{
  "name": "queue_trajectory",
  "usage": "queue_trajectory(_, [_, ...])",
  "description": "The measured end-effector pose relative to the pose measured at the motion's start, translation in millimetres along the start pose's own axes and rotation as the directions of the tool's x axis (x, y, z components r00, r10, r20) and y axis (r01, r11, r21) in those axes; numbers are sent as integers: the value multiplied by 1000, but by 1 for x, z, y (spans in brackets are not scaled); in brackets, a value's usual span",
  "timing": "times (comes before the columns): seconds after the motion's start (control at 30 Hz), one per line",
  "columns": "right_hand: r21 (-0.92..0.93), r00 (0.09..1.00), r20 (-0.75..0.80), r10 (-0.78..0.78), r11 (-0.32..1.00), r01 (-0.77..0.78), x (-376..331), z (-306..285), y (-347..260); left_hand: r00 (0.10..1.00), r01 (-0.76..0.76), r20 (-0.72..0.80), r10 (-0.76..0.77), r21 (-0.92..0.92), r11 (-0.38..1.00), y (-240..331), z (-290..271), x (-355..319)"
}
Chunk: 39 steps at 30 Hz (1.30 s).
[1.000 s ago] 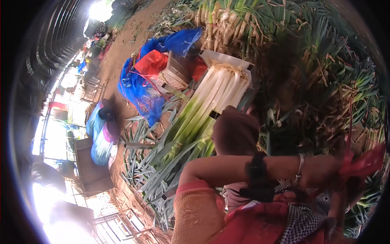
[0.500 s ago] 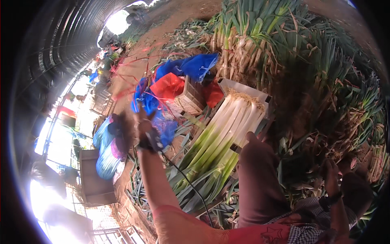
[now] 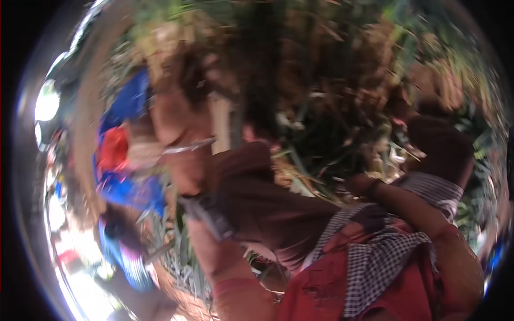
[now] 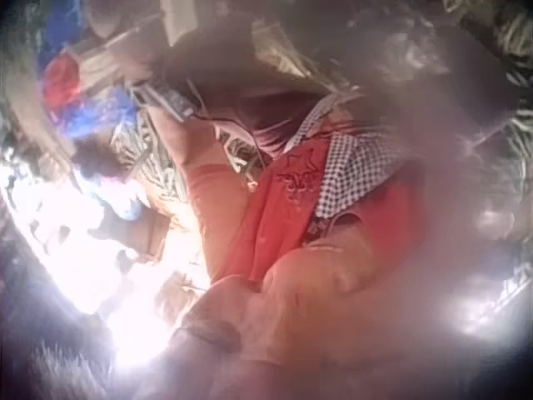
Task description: The person is cleaning harvested leeks by peeling off outer layers and arranging them in a wooden frame for bundling.
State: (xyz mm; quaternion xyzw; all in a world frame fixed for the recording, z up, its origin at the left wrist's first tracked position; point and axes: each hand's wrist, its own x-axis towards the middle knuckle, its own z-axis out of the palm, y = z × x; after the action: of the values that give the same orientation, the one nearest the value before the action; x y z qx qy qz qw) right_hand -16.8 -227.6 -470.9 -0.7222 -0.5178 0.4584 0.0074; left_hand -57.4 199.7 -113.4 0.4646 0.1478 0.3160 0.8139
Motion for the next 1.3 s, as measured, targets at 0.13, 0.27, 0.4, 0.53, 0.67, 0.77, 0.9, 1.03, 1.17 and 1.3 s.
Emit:
queue_trajectory(0.13, [281,956,-200,-215,922,266,10,-93,-38,972,222,111,-205,-173,960,-42,15,12])
queue_trajectory(0.27, [952,935,-264,238,220,213,54,-155,-6,966,246,107,-234,-125,961,-60,31,17])
queue_trajectory(0.4, [874,718,-426,550,46,483,95,-232,31,977,207,-28,-211,-101,973,-54,59,-6])
queue_trajectory(0.53, [836,667,-467,581,45,546,146,-274,70,965,263,35,-261,-83,961,-58,73,-7])
queue_trajectory(0.67, [737,420,-660,623,429,522,188,-301,96,937,336,-80,-341,-68,939,-52,90,5])
queue_trajectory(0.77, [511,160,-859,486,801,311,219,-314,62,946,314,-76,-315,-18,949,-53,85,6])
queue_trajectory(0.9, [622,426,-766,481,723,301,237,-316,-3,923,316,-212,-321,-60,947,-54,81,-2])
queue_trajectory(1.03, [151,551,-833,-45,940,306,216,-255,-21,937,320,-122,-327,-72,945,-53,78,-1])
queue_trajectory(1.17, [368,911,-215,-353,834,410,185,-230,11,939,318,-114,-324,-63,946,-51,73,-5])
queue_trajectory(1.3, [696,661,-684,307,545,467,193,-289,33,940,312,-120,-320,-86,946,-50,65,-8])
